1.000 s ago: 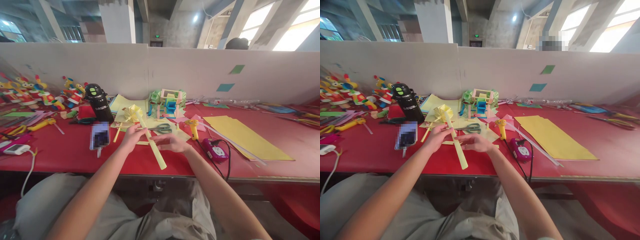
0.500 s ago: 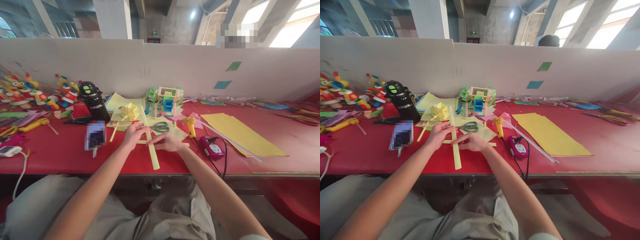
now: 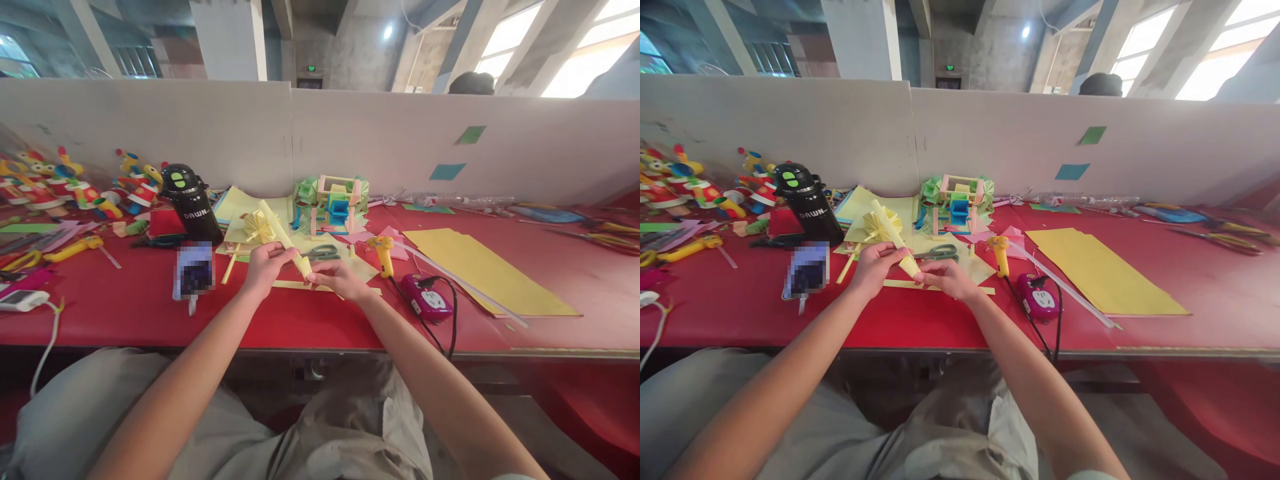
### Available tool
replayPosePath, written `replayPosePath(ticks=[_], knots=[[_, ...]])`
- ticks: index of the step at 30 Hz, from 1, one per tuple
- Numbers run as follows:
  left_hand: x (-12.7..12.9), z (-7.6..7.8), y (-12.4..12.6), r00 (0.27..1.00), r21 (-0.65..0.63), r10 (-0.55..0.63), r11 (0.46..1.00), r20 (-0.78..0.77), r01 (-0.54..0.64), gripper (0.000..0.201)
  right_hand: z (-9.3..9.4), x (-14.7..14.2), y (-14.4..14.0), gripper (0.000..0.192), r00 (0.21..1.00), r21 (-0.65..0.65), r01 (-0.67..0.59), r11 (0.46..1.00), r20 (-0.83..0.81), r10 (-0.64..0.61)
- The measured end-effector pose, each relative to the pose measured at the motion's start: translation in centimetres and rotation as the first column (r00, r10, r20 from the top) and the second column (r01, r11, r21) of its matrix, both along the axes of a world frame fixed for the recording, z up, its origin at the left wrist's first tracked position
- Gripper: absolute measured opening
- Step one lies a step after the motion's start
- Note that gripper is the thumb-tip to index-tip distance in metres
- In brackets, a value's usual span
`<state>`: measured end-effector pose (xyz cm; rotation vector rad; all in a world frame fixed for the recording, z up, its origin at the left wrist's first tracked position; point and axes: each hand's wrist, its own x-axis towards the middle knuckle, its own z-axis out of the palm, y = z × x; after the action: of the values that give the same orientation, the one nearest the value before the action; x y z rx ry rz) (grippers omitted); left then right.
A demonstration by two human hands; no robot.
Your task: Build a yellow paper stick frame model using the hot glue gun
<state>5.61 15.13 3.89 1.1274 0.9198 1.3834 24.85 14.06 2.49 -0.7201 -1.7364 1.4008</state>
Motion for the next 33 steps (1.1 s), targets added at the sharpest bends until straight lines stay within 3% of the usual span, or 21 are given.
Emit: replayPosePath(ticks=[10, 21, 33], knots=[[0.6, 0.1, -0.5, 0.999, -0.064, -0.031, 0.997, 0.028, 0.032, 0.033, 0.2, -0.5, -0.2, 0.036, 0.981, -0.05, 0.181, 0.982, -0.059, -0.184], [0.8, -0.4, -0.5, 0.999, -0.038, -0.036, 0.999, -0.019, 0.036, 0.033, 0.2, -0.5, -0.1, 0.041, 0.981, -0.017, 0.193, 0.981, -0.017, -0.193], [1.0, -0.4, -1.0, 0.987, -0.04, -0.159, 0.986, 0.036, 0.161, 0.029, -0.2, -0.8, 0.5, 0.049, 0.938, 0.029, 0.348, 0.937, -0.002, -0.348]])
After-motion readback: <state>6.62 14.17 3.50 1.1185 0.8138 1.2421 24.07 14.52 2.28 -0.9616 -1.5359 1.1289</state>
